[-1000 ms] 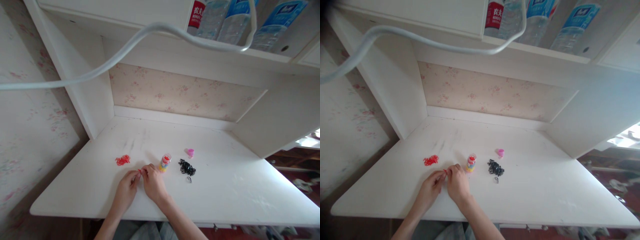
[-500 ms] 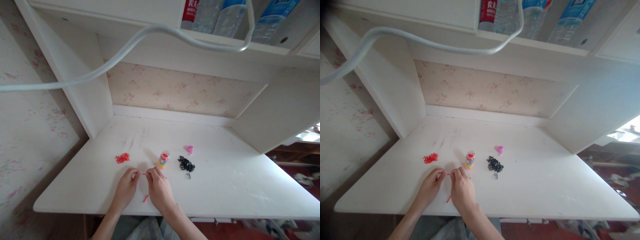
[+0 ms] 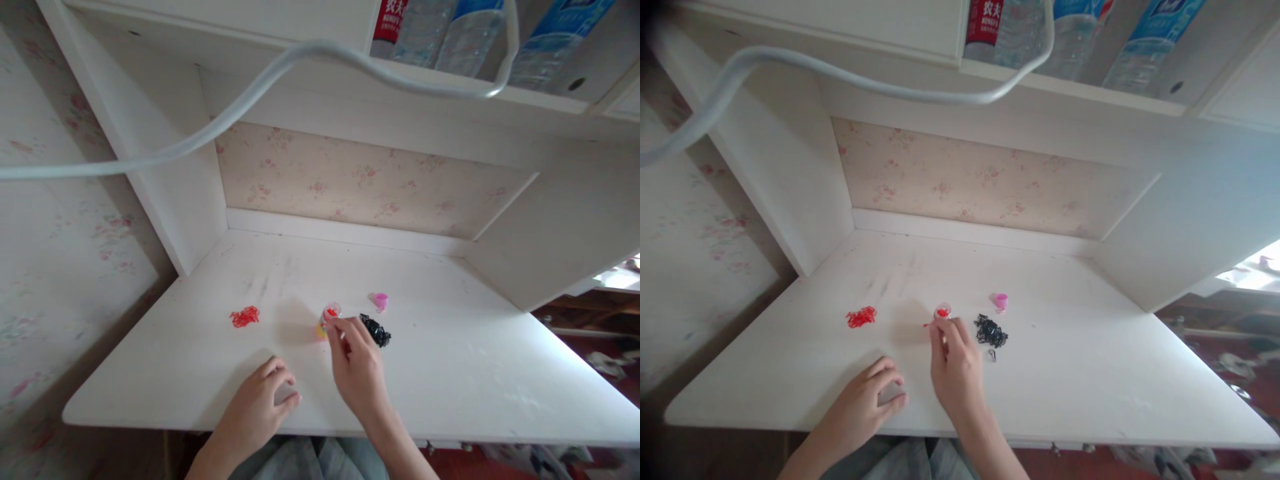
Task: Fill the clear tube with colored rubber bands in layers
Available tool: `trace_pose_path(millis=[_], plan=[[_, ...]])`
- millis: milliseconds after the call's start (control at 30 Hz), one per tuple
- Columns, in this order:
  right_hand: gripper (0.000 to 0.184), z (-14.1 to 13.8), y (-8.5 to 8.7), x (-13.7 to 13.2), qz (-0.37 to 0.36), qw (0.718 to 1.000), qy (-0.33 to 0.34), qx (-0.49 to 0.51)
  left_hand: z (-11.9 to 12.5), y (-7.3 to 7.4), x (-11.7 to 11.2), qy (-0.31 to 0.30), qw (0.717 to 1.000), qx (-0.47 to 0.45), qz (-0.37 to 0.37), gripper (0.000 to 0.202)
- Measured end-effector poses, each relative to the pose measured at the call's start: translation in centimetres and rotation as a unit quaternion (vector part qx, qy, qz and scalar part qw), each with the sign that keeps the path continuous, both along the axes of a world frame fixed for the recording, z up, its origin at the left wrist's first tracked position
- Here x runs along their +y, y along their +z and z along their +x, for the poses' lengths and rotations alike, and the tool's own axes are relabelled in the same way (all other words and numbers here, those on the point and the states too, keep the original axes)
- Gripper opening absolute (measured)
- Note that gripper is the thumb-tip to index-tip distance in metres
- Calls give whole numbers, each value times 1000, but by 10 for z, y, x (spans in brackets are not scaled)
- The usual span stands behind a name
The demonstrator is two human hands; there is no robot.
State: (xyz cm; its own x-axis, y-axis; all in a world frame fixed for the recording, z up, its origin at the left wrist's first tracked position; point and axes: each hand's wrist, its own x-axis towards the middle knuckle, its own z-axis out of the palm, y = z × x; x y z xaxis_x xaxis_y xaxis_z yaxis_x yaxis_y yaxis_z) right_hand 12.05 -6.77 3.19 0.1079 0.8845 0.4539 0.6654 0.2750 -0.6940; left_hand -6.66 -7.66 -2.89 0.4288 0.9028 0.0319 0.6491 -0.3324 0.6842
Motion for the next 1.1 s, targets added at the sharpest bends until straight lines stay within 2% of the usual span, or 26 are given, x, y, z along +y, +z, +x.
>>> trace_pose_path(millis=[67, 133, 267, 433, 600, 700, 800, 867, 1100], plan=[[22, 16, 11, 11, 18, 999, -34, 25, 5, 0, -5, -11, 999, 37, 19, 11], [23, 27, 13, 23, 7, 998, -42, 50, 11, -2, -8, -14, 996, 75, 36, 20], [24, 34, 1, 38, -22, 996, -27, 79, 17, -9, -12, -13, 991, 115, 61, 26], [22, 34, -14, 45, -30, 996, -14, 87, 12, -14, -10, 31, 998, 36, 48, 20], [20, 36, -12, 49, -30, 995, -16, 94, 11, -12, -1, 74, 995, -63, 20, 21], [21, 40, -9, 47, -24, 994, -17, 109, 15, -5, 6, 99, 990, -97, -9, 25], [24, 45, -14, 45, -20, 989, -30, 141, 22, 5, 15, 109, 984, -141, -15, 27], [25, 47, -24, 42, -30, 985, -48, 164, 26, 13, 22, 104, 981, -167, -2, 28], [29, 48, -79, 26, -76, 972, -80, 205, 47, 48, 46, 81, 972, -218, 11, 28]])
